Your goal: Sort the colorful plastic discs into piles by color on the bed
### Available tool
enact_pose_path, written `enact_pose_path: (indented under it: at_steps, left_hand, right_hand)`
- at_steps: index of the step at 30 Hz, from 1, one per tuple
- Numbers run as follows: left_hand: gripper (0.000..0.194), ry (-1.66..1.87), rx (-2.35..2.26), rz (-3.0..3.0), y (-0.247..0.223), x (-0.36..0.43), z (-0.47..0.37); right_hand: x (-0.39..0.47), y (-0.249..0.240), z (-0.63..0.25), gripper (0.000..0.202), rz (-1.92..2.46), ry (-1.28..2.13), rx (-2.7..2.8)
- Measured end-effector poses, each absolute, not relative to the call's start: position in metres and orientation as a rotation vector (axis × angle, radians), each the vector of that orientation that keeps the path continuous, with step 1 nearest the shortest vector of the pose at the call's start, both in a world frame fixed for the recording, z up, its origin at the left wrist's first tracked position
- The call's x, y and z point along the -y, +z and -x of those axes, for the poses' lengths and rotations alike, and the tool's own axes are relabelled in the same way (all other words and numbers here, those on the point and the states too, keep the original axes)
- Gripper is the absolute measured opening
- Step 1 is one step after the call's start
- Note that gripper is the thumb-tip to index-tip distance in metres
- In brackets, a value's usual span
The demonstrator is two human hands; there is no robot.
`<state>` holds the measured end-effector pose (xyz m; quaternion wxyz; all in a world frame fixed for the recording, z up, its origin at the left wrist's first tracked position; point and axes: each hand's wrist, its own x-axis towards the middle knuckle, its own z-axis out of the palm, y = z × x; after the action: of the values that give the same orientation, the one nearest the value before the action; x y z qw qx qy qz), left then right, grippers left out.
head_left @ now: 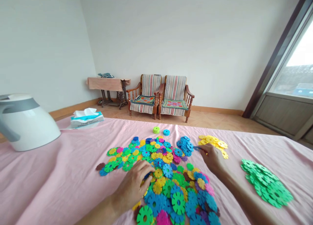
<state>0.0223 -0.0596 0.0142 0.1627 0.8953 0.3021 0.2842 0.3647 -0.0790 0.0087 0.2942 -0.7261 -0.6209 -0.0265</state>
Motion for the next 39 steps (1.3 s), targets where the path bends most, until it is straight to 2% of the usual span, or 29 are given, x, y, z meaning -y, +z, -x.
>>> enact_pose_path:
  at_steps: [8, 21, 25, 31, 36, 39]
  left_hand:
    - [0.02, 0.795, -0.876, -2.555, 0.018, 0.062, -0.023]
    - [0.021, 0.772, -0.875, -2.557, 0.018, 0.062, -0.022]
    - [0.02, 0.763, -0.887, -2.562, 0.018, 0.062, -0.024]
    - [0.021, 0.775, -0.882, -2.552, 0.018, 0.063, -0.023]
    - [0.02, 0.793, -0.873, -2.544, 0.019, 0.063, -0.023]
    - [0.02, 0.8, -0.868, -2.554, 0.018, 0.063, -0.022]
  right_hand:
    - [0.027, 0.017, -0.344, 0.039, 2.03, -0.159, 1.608]
    - [0.063, 0.028, -0.291, 0.052, 1.896, -0.048, 2.195]
    - [0.062, 0.033, -0.289, 0.048, 1.913, -0.048, 2.268]
    - [0.07, 0.028, -0.282, 0.055, 1.897, 0.051, 2.287]
    - [0.07, 0.026, -0.28, 0.053, 1.624, 0.358, 2.141]
    - [0.057, 0.02, -0.281, 0.056, 1.698, 0.251, 1.974]
